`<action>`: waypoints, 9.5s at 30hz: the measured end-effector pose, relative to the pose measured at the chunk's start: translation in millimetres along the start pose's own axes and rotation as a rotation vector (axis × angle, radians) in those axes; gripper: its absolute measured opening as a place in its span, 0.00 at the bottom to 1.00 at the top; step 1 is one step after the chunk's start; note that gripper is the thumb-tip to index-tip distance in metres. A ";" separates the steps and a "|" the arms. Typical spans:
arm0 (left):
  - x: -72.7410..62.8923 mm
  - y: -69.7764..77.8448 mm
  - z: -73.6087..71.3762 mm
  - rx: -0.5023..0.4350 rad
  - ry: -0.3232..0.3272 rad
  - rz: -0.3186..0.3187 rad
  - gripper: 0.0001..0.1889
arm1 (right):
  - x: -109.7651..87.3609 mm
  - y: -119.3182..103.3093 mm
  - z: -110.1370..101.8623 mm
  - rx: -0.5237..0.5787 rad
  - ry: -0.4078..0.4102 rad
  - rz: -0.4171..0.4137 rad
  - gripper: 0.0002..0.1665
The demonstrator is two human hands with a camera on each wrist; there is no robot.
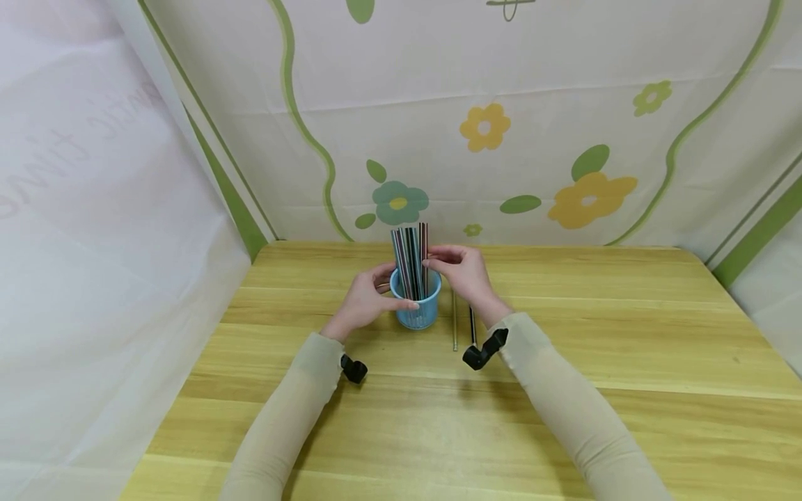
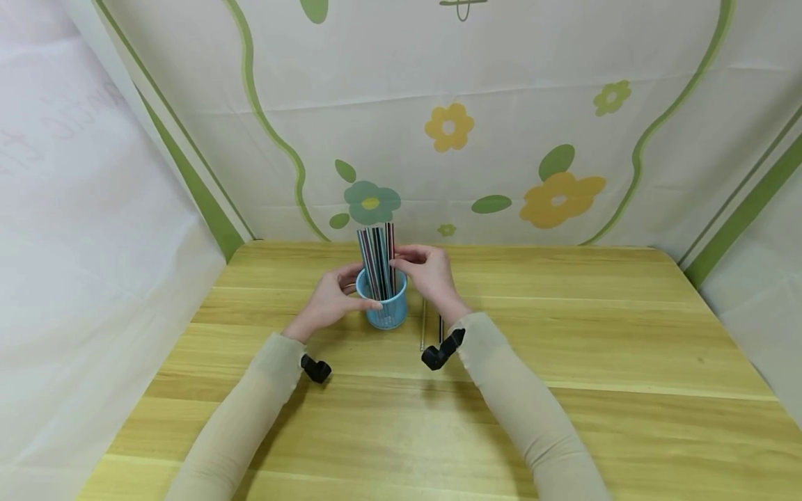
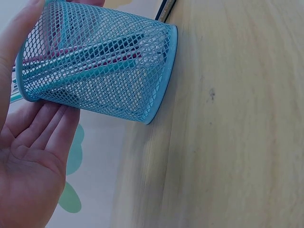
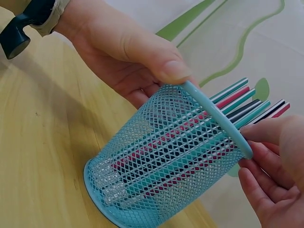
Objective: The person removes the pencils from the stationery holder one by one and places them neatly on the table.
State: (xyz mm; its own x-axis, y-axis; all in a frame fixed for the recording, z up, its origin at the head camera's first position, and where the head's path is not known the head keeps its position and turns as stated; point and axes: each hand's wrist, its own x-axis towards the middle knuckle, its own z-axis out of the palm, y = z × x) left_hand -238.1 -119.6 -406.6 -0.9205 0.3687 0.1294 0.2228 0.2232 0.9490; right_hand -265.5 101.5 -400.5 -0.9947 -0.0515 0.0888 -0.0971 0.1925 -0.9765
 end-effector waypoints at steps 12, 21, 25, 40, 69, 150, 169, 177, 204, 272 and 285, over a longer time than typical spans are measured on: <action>0.0 0.4 -0.6 -0.002 -0.008 0.000 0.40 | -0.8 -2.4 -3.3 -0.020 0.020 -0.008 0.18; 11.6 -30.2 -1.4 -0.009 0.000 0.015 0.42 | -1.1 -8.5 -6.4 0.013 0.046 -0.027 0.17; 12.0 -32.2 -1.9 -0.013 0.003 0.034 0.41 | -1.6 -10.6 -7.8 0.044 0.046 -0.033 0.18; 11.4 -33.0 -2.2 0.002 0.005 0.044 0.41 | -0.2 -15.6 -14.1 0.145 0.090 -0.063 0.20; 10.6 -32.1 -1.6 0.011 0.010 0.026 0.42 | 2.9 -32.7 -37.7 0.465 0.248 -0.125 0.20; 11.1 -32.1 -3.5 0.028 0.012 -0.015 0.43 | -28.9 44.5 -106.5 0.076 0.097 0.181 0.26; 10.8 -31.2 -3.7 0.022 0.013 -0.004 0.42 | -31.1 62.9 -105.9 -0.015 0.030 0.282 0.27; 10.3 -31.2 -3.6 0.017 0.011 0.008 0.42 | -28.5 65.8 -100.2 -0.047 0.031 0.311 0.26; 10.1 -29.6 -3.3 0.027 0.011 -0.003 0.43 | -26.4 65.8 -87.2 -0.185 0.066 0.326 0.23; 9.5 -29.1 -2.4 0.021 0.011 0.005 0.41 | -13.6 8.6 -60.4 -0.008 0.063 0.140 0.29; 11.1 -31.2 -2.5 0.021 0.011 0.030 0.41 | -6.0 -14.1 -33.5 -0.045 -0.014 0.048 0.28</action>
State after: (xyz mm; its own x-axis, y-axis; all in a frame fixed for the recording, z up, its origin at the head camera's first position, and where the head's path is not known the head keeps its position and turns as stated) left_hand -256.1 -124.7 -434.1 -0.9169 0.3654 0.1608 0.2568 0.2314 0.9383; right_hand -259.3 131.9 -380.7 -0.9977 -0.0547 0.0391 -0.0511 0.2392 -0.9696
